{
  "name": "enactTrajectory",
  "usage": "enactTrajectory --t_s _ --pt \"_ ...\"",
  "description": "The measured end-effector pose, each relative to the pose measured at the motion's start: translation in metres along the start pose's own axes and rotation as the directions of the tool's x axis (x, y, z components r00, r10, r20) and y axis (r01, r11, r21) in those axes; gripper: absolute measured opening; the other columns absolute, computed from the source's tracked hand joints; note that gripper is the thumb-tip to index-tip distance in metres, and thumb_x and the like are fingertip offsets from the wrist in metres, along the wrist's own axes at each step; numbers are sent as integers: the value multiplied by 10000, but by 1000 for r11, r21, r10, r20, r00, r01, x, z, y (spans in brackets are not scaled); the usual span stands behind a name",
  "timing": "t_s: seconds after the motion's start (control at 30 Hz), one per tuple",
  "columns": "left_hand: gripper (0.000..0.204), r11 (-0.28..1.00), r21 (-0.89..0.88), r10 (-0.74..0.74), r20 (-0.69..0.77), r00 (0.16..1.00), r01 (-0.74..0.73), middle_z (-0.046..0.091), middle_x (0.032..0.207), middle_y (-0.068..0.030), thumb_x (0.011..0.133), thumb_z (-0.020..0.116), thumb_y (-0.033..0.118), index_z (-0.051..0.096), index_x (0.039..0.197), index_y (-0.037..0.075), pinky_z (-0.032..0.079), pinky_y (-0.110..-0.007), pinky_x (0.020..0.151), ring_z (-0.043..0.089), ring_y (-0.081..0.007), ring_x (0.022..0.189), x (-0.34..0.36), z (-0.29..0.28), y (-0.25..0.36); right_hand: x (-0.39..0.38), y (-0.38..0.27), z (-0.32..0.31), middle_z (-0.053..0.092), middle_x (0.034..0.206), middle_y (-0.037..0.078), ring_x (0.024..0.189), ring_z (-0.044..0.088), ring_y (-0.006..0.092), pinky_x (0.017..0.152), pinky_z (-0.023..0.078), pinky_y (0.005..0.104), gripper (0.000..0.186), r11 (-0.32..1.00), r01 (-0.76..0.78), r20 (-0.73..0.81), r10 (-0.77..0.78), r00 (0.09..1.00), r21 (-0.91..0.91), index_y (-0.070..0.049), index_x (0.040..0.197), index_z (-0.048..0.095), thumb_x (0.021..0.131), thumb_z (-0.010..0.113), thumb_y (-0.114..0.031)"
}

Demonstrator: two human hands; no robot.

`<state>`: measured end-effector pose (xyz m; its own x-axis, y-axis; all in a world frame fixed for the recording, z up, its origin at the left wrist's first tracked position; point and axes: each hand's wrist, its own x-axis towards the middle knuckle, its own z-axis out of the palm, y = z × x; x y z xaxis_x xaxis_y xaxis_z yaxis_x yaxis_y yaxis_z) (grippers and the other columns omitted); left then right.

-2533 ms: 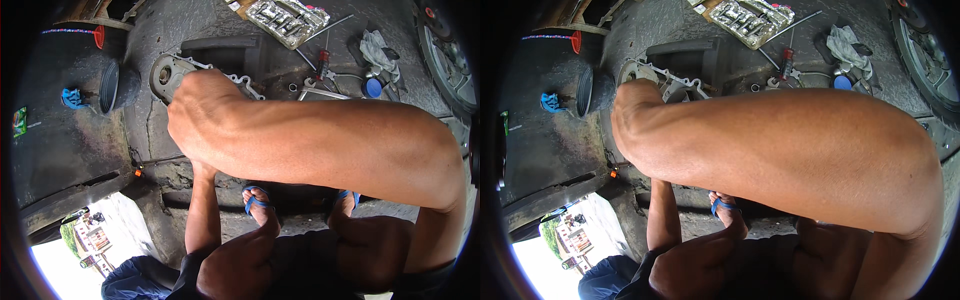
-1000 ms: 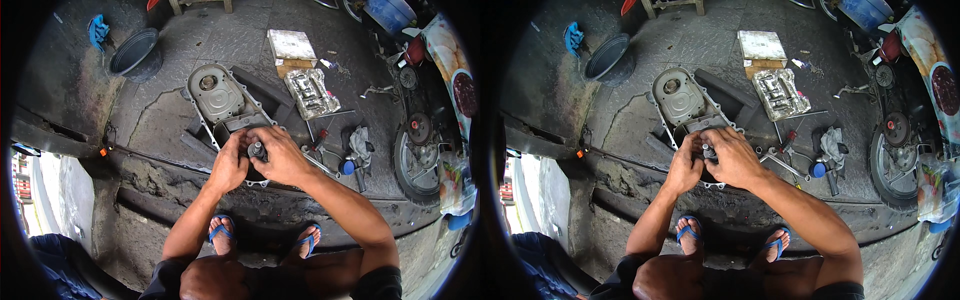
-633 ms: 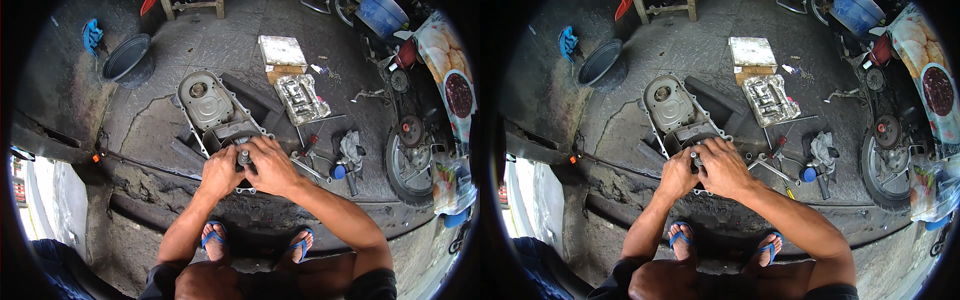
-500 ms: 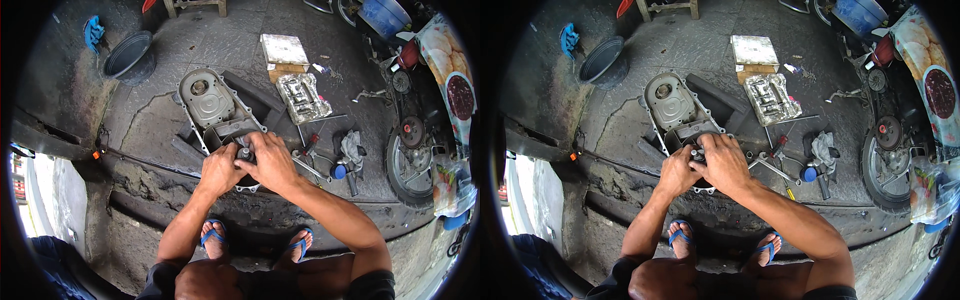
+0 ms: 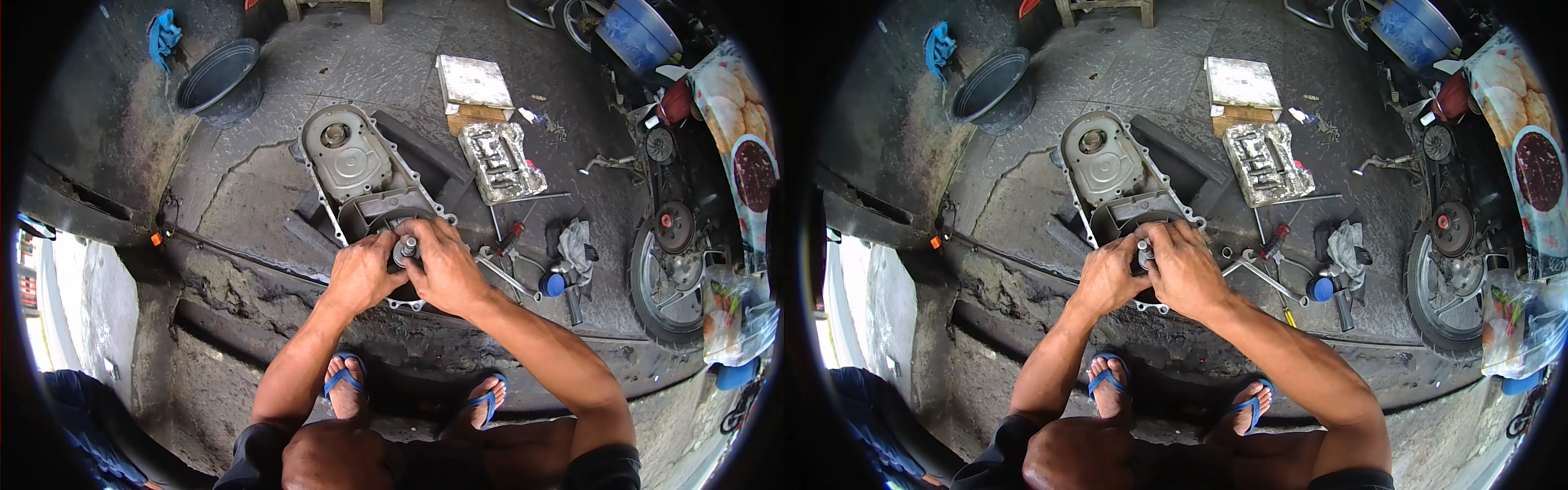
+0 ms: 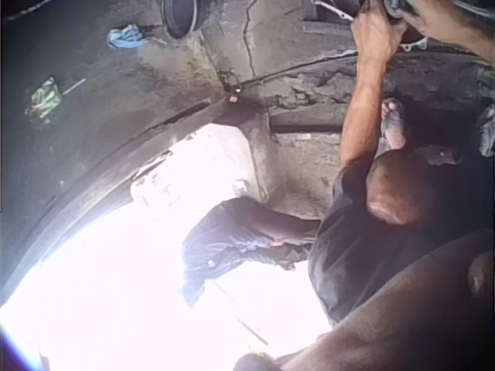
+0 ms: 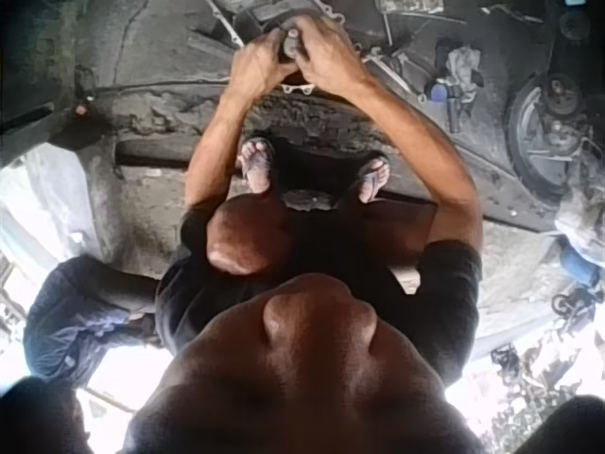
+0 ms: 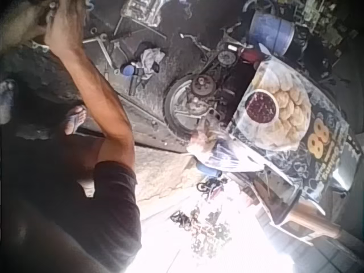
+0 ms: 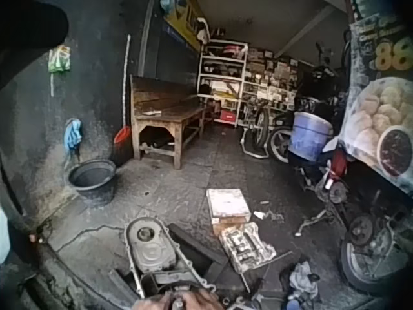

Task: The person removes a bearing from a motorcycle casing using a bearing puller, disassembles the tool to extract the old bearing, and places a new bearing into the casing, tapping it in place with a T-handle wrench.

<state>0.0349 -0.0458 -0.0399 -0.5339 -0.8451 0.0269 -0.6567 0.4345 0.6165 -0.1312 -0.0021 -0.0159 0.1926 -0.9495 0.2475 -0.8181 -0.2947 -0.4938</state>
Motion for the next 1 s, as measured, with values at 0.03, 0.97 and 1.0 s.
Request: enactTrajectory --t_s 0.03,0.97,1.0 --pt "373 1000 -11 17 -4 1000 -17 676 881 -205 746 751 230 594 1007 13 540 -477 735 676 -390 855 0 -1 0 1 1 -2 624 1083 170 1072 577 362 960 422 467 504 993 9 5 -10 1000 119 -20 1217 511 777 738 -114" --pt "499 978 -133 173 74 982 -162 685 860 -234 714 806 253 652 1120 5 523 -468 771 667 -418 868 16 -20 -16 28 -29 -35 649 792 95 700 620 189 650 495 345 362 939 -345 260 334 906 -4 3 1104 623 798 759 -134" --pt "503 978 -132 169 56 984 -161 685 855 -233 715 804 255 654 1125 7 523 -464 770 669 -415 862 15 -16 -18 25 -30 -29 635 723 87 639 600 178 601 473 340 335 937 -342 249 348 904 -69 5 1054 639 806 771 -177"
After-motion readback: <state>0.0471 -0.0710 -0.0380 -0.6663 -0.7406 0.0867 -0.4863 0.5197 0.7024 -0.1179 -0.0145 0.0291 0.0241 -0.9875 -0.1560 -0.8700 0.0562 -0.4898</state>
